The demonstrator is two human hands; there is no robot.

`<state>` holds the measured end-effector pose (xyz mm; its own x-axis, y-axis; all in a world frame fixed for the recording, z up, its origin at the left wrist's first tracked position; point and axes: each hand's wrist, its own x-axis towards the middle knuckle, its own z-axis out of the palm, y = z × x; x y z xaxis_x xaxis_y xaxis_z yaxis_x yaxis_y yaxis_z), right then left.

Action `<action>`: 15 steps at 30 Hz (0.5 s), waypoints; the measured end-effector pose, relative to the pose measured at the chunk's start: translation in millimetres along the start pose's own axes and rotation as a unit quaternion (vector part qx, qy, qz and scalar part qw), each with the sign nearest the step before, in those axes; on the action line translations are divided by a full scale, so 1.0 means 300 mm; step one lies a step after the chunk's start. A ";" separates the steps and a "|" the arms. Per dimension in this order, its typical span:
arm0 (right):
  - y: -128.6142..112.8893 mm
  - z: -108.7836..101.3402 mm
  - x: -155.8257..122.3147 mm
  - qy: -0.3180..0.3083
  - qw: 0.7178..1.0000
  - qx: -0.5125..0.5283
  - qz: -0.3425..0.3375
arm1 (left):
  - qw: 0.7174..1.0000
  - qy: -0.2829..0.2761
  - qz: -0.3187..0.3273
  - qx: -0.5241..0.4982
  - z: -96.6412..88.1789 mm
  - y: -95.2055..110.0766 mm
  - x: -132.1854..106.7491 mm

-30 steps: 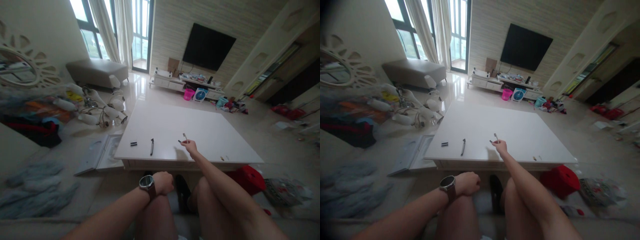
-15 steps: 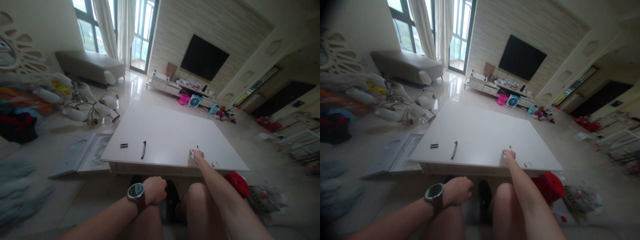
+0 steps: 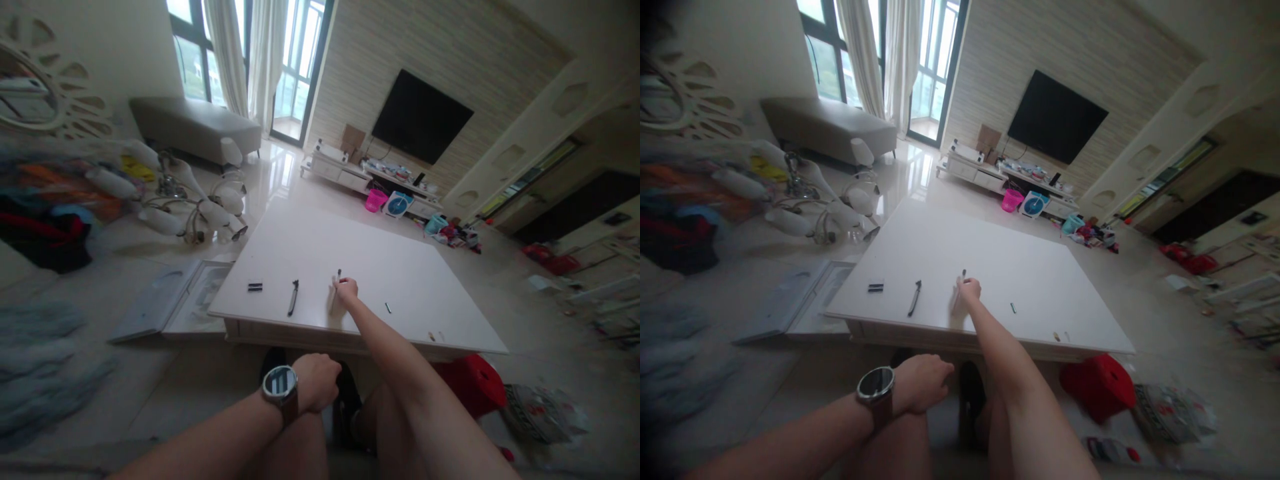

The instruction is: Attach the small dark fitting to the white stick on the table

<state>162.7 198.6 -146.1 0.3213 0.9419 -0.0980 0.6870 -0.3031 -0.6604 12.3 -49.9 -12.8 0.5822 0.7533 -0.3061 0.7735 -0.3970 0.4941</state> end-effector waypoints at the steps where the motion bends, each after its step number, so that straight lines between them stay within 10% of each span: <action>1: -0.015 0.024 -0.016 -0.010 1.000 -0.004 -0.008 | 1.000 -0.004 -0.002 -0.001 -0.001 0.002 -0.001; 10: -0.069 0.015 -0.066 -0.036 0.991 -0.049 -0.120 | 0.999 -0.024 -0.020 -0.008 -0.029 0.014 -0.011; 15: 0.038 -0.190 0.005 0.048 0.981 -0.085 -0.165 | 1.000 -0.021 -0.009 -0.018 -0.021 -0.006 -0.011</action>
<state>208.1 188.2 -111.5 0.1182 0.9771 0.1768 0.8600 -0.0118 -0.5101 7.4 -48.3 -7.4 0.5787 0.7369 -0.3494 0.7750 -0.3634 0.5171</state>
